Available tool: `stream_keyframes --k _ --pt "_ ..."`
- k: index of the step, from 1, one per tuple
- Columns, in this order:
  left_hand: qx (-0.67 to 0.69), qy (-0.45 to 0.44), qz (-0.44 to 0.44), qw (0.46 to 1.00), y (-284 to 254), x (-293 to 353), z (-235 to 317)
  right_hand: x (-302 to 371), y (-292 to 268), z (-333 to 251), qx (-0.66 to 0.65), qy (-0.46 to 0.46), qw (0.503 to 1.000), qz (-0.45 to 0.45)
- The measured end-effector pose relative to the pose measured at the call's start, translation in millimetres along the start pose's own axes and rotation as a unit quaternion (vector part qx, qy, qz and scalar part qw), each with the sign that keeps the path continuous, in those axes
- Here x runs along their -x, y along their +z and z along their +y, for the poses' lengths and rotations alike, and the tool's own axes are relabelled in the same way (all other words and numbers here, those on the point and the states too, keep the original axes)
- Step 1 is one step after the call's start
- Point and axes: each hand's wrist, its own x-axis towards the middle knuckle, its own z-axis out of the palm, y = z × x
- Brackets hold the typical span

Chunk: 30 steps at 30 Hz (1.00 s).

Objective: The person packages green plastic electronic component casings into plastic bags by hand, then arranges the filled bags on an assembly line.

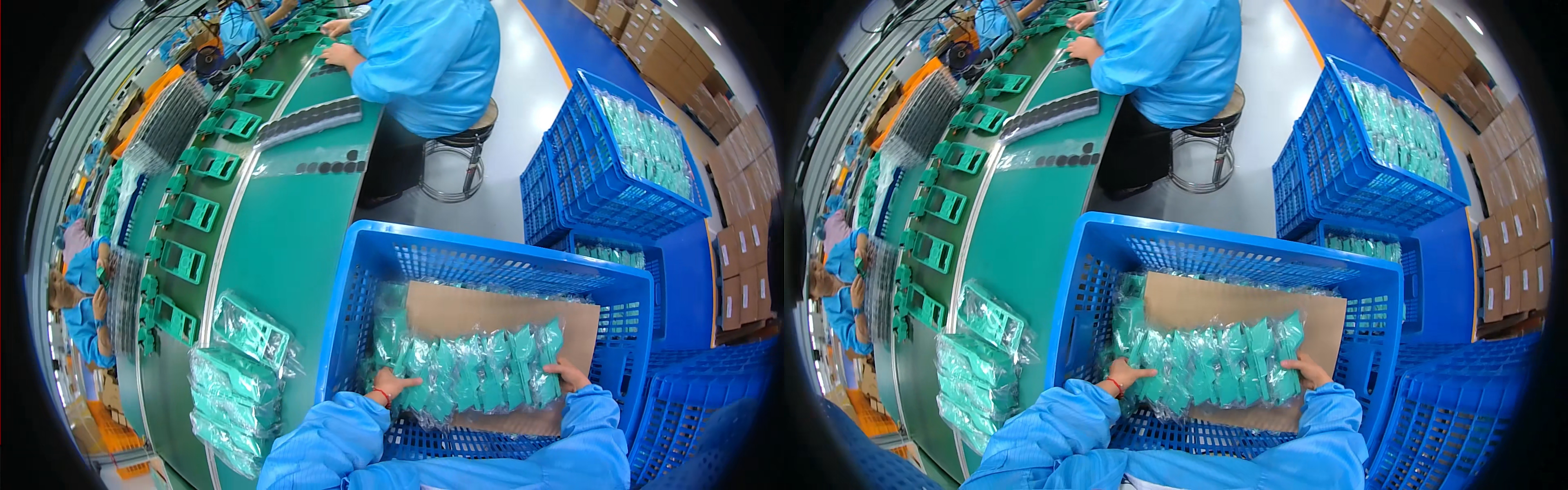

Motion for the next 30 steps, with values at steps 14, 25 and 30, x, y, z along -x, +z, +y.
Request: stream_keyframes --k 14,25,30 --pt "0.191 0.048 -0.159 0.967 8 -15 -45 8 5 23 -0.306 0.097 0.946 -0.03" --pt "0.256 0.166 -0.096 0.948 -23 57 -3 115 44 -67 -0.234 -0.142 0.961 -0.033" --pt "0.401 0.215 -0.088 0.886 -97 148 40 146 126 -124 -0.231 -0.277 0.929 -0.079"
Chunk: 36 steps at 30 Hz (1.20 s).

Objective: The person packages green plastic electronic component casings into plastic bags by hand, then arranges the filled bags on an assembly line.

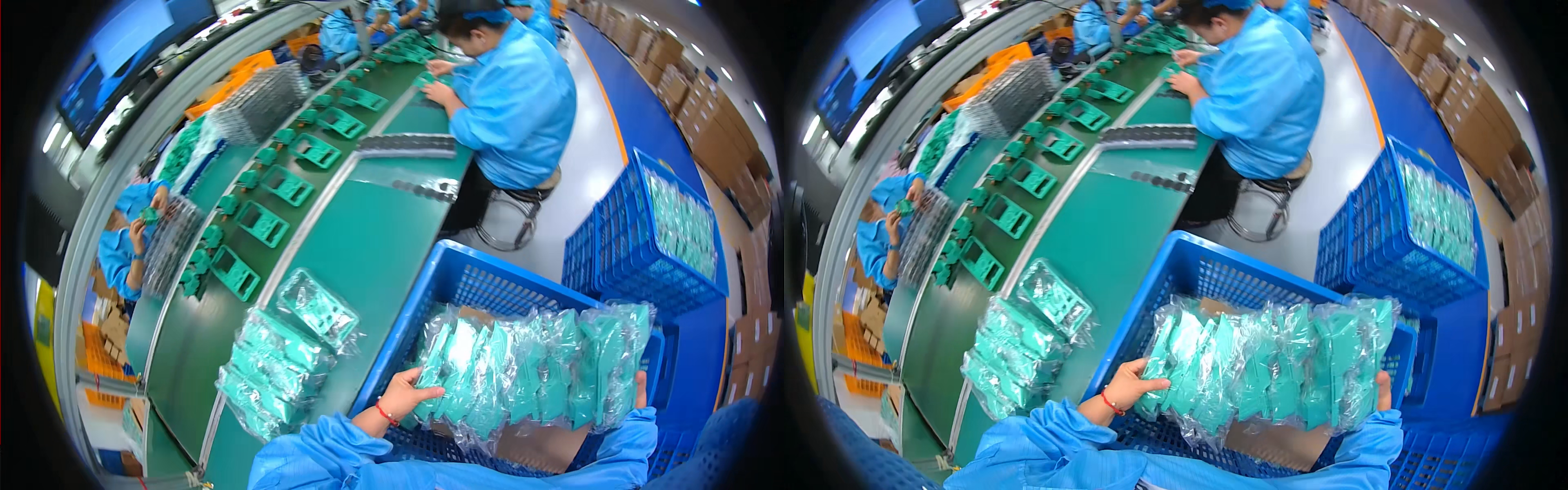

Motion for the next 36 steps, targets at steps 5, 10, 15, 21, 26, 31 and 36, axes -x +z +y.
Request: stream_keyframes --k 5,10,15,21,26,31,36 --pt "0.027 0.146 0.091 0.985 -38 56 81 -70 47 -13 0.043 -0.021 0.98 -0.193" --pt "0.089 0.239 0.196 0.947 -104 64 120 -157 213 10 0.057 0.097 0.96 -0.255" --pt "0.103 0.233 0.322 0.912 -159 85 109 -291 299 109 0.133 0.223 0.911 -0.321" --pt "0.074 0.228 0.411 0.88 -175 102 95 -360 364 216 0.462 0.161 0.786 -0.378" --pt "0.064 0.197 0.408 0.889 -178 115 88 -373 385 264 0.739 0.053 0.572 -0.352" --pt "0.157 0.213 0.403 0.876 -173 149 76 -356 393 275 0.798 0.037 0.487 -0.352" --pt "0.2 0.27 0.39 0.857 -160 207 83 -323 391 260 0.793 -0.112 0.514 -0.308"
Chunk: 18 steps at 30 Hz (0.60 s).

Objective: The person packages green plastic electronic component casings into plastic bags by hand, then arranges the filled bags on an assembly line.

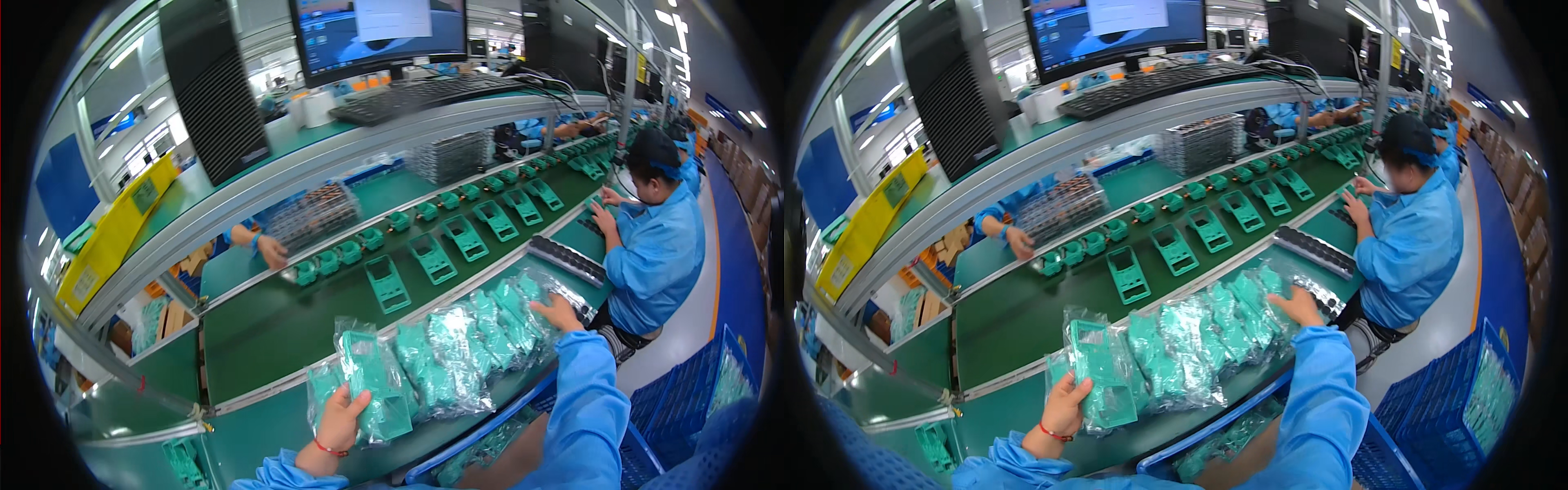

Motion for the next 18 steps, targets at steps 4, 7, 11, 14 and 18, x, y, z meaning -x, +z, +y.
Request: stream_keyframes --k 4,7,11,14,18 --pt "0.053 -0.018 -0.058 0.997 -21 46 48 45 16 -33 -0.043 -0.166 0.93 0.326" --pt "0.047 -0.011 -0.068 0.996 -51 78 46 124 60 -116 -0.47 -0.203 0.854 0.093" --pt "0.191 0.002 -0.119 0.974 -55 101 30 254 149 -214 -0.586 -0.259 0.67 -0.375" --pt "0.199 -0.018 -0.122 0.972 -81 116 21 311 188 -257 -0.616 -0.16 0.701 -0.322" --pt "-0.03 0.099 -0.11 0.989 -140 133 49 326 186 -263 -0.463 -0.218 0.822 -0.251"
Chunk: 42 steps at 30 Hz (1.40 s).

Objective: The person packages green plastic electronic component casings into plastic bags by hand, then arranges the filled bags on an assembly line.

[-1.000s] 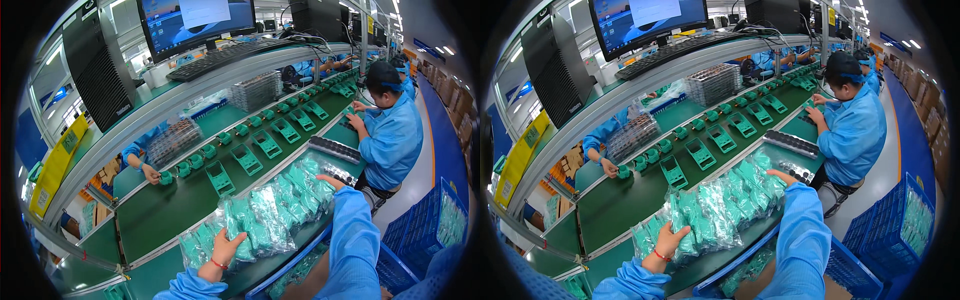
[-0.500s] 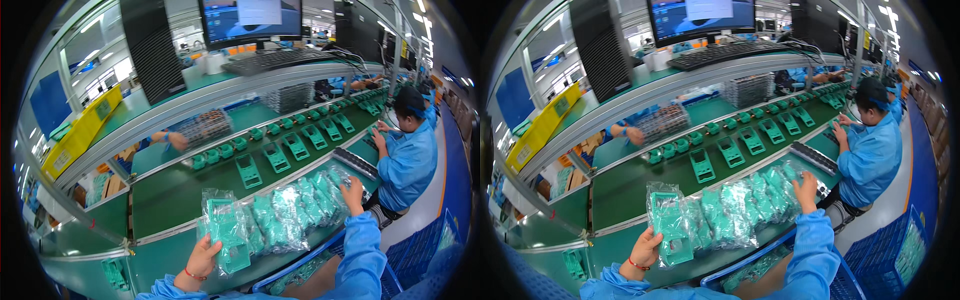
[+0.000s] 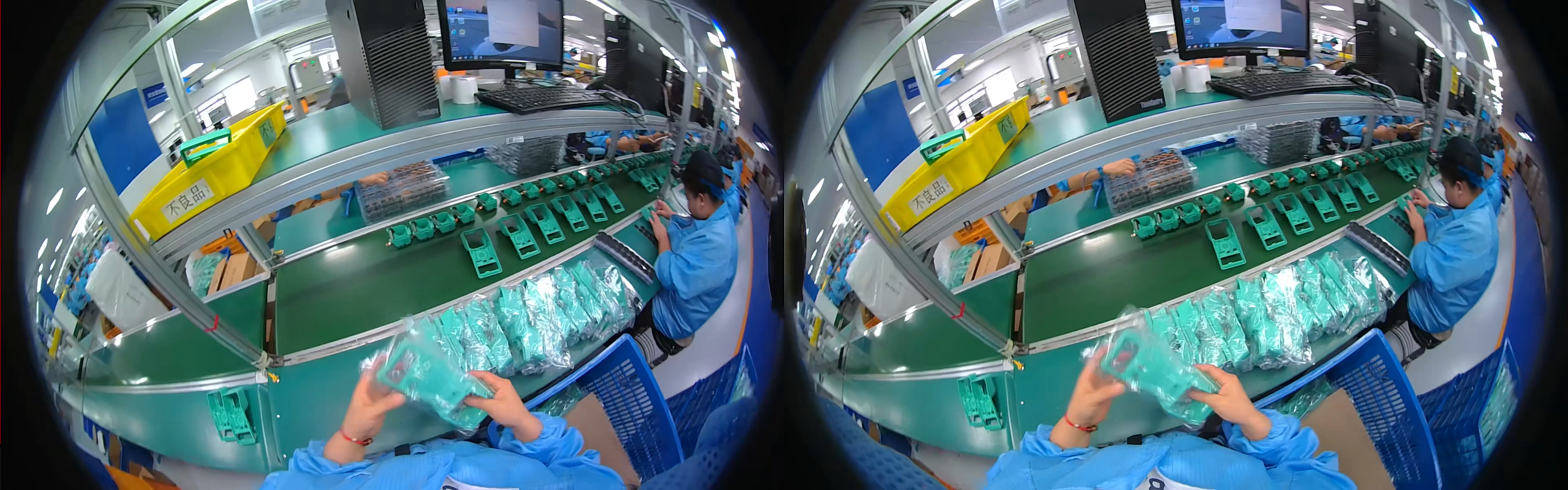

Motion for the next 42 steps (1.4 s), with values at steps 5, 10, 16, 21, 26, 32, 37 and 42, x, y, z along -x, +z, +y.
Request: stream_keyframes --k 5,10,16,21,26,32,37,42 --pt "0.03 -0.04 -0.007 0.999 -68 24 11 6 28 -1 0.085 0.033 0.996 0.02" --pt "0.055 -0.086 -0.023 0.995 -78 32 8 18 54 -21 -0.16 0.009 0.984 0.081" --pt "0.078 -0.143 0.03 0.986 -67 24 -7 37 32 -15 0.133 0.02 0.981 0.138" --pt "0.049 -0.199 0.061 0.977 -56 13 -12 11 4 -30 0.09 -0.162 0.926 0.33" --pt "0.169 -0.155 0.052 0.972 -72 19 -25 6 -81 -59 -0.373 -0.237 0.837 0.324" --pt "0.193 -0.11 0.143 0.964 -74 25 -33 35 -101 -69 -0.008 -0.087 0.991 0.104" --pt "0.128 -0.049 0.184 0.973 -41 19 -28 -21 9 -36 0.059 0.004 0.998 -0.009" --pt "-0.052 0.063 0.167 0.982 -22 21 -38 -44 47 -26 -0.123 0.022 0.992 0.036"
